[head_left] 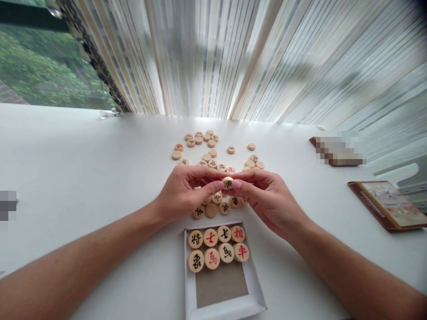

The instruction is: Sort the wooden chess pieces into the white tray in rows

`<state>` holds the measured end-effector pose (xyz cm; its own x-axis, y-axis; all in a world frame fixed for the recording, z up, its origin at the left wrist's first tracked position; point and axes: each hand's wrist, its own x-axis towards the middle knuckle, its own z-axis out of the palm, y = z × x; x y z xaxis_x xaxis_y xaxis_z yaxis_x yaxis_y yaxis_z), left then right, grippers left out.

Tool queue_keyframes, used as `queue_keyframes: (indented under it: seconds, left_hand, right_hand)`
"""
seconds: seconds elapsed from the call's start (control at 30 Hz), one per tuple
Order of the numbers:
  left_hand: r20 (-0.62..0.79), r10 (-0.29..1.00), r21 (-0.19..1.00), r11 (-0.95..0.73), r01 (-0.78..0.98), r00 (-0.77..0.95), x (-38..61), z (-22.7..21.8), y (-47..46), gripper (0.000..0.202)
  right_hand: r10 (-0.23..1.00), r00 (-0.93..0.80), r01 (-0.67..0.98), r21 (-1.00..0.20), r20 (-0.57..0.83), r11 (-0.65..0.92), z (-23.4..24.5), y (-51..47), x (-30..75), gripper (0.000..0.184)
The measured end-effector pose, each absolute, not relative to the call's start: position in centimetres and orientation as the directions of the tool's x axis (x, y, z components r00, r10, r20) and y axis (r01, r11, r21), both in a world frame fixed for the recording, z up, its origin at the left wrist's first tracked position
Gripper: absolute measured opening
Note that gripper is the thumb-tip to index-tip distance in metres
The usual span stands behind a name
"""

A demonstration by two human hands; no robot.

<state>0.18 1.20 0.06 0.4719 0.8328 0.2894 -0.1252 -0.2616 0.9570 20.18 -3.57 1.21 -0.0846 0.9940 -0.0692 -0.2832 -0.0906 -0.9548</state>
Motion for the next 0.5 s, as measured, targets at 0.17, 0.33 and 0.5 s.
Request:
queue_keyframes:
  seconds: [0.17, 0.33, 0.5]
  left_hand:
    - [0.275, 0.837, 0.96, -0.213, -0.181, 0.473, 0.23, -0.08, 1.35, 0.023]
    - [0.254, 0.83, 0.962, -0.162, -0.221, 0.496, 0.15, -0.15, 1.52, 0.028]
    - [0.235, 0.824, 0.966, -0.14, -0.217, 0.515, -0.06, -0.17, 1.71, 0.03]
  right_hand:
    - [0.99, -0.12, -0.321, -0.94, -0.078, -0.113, 1.32, -3.46, 20.24, 0.019]
    - [0.982, -0.158, -0.328, -0.933, -0.099, -0.147, 1.35, -3.43, 20.25, 0.023]
    - [0.977, -0.15, -0.342, -0.919, -0.154, -0.197, 1.34, -3.34, 20.24, 0.026]
